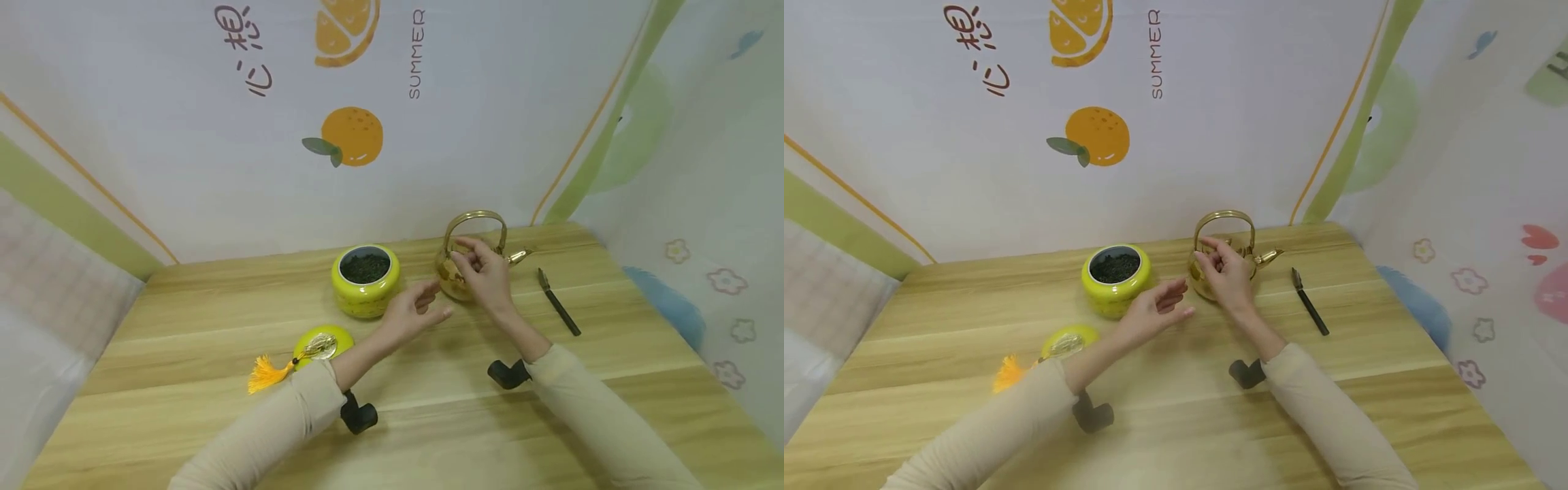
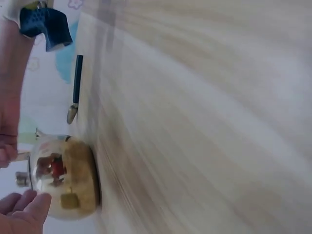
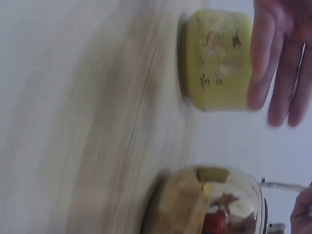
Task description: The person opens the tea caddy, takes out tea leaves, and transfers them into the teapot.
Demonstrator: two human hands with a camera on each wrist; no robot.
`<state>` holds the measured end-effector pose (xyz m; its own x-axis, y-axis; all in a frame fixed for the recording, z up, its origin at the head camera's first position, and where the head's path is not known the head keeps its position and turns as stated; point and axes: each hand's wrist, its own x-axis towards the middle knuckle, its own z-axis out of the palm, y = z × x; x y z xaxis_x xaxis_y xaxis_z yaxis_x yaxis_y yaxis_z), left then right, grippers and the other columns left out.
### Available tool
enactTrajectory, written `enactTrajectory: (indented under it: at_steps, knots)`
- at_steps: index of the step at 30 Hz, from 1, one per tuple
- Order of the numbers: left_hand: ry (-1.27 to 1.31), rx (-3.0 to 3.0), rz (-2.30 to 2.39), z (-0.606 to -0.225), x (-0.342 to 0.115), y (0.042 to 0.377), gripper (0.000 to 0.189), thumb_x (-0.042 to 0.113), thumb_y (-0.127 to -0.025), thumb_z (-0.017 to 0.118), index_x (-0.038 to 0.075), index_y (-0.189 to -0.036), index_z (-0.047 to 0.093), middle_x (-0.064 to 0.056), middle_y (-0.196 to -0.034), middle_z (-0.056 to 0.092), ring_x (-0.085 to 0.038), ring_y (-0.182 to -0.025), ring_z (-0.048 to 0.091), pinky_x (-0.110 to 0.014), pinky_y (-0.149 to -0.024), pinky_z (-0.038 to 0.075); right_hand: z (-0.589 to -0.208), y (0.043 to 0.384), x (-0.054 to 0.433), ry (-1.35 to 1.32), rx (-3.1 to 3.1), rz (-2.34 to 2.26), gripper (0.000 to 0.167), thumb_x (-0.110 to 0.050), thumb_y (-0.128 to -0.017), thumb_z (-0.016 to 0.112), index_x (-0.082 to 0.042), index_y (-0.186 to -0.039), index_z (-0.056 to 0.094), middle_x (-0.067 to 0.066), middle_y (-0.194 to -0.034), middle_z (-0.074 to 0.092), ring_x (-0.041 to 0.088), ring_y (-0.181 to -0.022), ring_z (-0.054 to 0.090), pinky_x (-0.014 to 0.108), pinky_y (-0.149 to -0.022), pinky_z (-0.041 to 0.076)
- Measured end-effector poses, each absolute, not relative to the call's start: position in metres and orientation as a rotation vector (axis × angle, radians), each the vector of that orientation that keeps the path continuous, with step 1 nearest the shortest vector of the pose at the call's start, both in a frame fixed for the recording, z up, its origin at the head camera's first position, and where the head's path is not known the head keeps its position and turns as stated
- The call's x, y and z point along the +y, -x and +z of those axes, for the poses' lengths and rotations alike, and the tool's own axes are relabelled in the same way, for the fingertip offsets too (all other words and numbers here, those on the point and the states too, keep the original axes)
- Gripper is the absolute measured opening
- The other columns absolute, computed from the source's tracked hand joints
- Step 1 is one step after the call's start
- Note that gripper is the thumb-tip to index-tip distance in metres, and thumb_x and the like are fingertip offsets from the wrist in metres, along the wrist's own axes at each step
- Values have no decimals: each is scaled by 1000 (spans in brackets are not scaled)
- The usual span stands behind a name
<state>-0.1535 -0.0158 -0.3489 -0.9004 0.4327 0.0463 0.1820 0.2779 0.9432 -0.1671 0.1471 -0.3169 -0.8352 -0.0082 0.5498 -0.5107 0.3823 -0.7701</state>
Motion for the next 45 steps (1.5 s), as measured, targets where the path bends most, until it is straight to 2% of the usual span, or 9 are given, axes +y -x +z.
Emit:
enactTrajectory:
  at_steps: [5, 8, 11, 14, 17, 21, 28, 37, 45]
  knots:
    - [-582, 2389, 1693, -353, -54, 136, 53, 18, -88, 68, 0, -134, 49, -18, -129, 57, -33, -121, 53, -39, -100, 44, -321, 169, 135, -469, -2260, 1540, 28, 2, -90, 58, 16, -114, 56, 23, -70, 57, 1, -51, 41, 10, -47, 33]
    - [-516, 2424, 1712, -353, -81, 128, 49, 17, -86, 69, 1, -130, 53, -17, -127, 59, -30, -120, 54, -41, -100, 44, -334, 179, 131, -496, -2294, 1580, 30, -1, -90, 59, 14, -117, 56, 22, -72, 58, 11, -52, 49, 11, -47, 37]
    - [-467, 2492, 1703, -352, -110, 123, 46, 15, -86, 69, -1, -127, 55, -20, -125, 59, -31, -118, 55, -43, -100, 44, -351, 192, 127, -509, -2334, 1590, 34, -8, -91, 62, 8, -120, 56, 19, -79, 61, 22, -61, 57, 13, -52, 44]
    - [-427, 2589, 1653, -354, -138, 121, 44, 13, -86, 68, -3, -125, 56, -22, -122, 60, -34, -115, 56, -44, -98, 45, -362, 202, 123, -512, -2383, 1608, 38, -13, -90, 64, 3, -123, 56, 16, -90, 63, 25, -76, 61, 18, -63, 51]
    - [-367, 2692, 1570, -357, -163, 120, 41, 13, -86, 68, -3, -123, 58, -22, -119, 62, -35, -112, 58, -45, -96, 46, -363, 207, 116, -507, -2434, 1620, 43, -14, -88, 67, 3, -125, 55, 20, -102, 63, 28, -91, 62, 27, -76, 54]
    - [-327, 2816, 1427, -361, -184, 116, 37, 13, -85, 69, -1, -119, 62, -18, -115, 65, -32, -107, 61, -44, -92, 49, -367, 214, 109, -518, -2499, 1666, 56, -15, -86, 70, 6, -132, 47, 26, -121, 56, 34, -110, 57, 39, -92, 50]
    - [-383, 2858, 1268, -367, -191, 114, 30, 10, -82, 72, -4, -108, 66, -17, -107, 68, -28, -93, 64, -41, -85, 53, -376, 224, 95, -565, -2611, 1687, 73, -16, -83, 72, 6, -141, 33, 22, -144, 39, 37, -128, 43, 42, -99, 45]
    - [-347, 2915, 1107, -373, -191, 114, 26, 9, -78, 76, 1, -101, 70, -13, -100, 69, -20, -84, 62, -35, -75, 53, -388, 231, 79, -639, -2650, 1795, 85, -14, -82, 74, 5, -146, 23, 21, -151, 28, 35, -138, 29, 44, -109, 33]
    - [-380, 2965, 1054, -378, -190, 120, 24, 11, -77, 77, 5, -99, 72, -6, -93, 69, -15, -81, 59, -33, -72, 52, -386, 235, 79, -633, -2682, 1772, 88, -17, -82, 73, 3, -148, 18, 20, -154, 20, 36, -139, 26, 43, -110, 31]
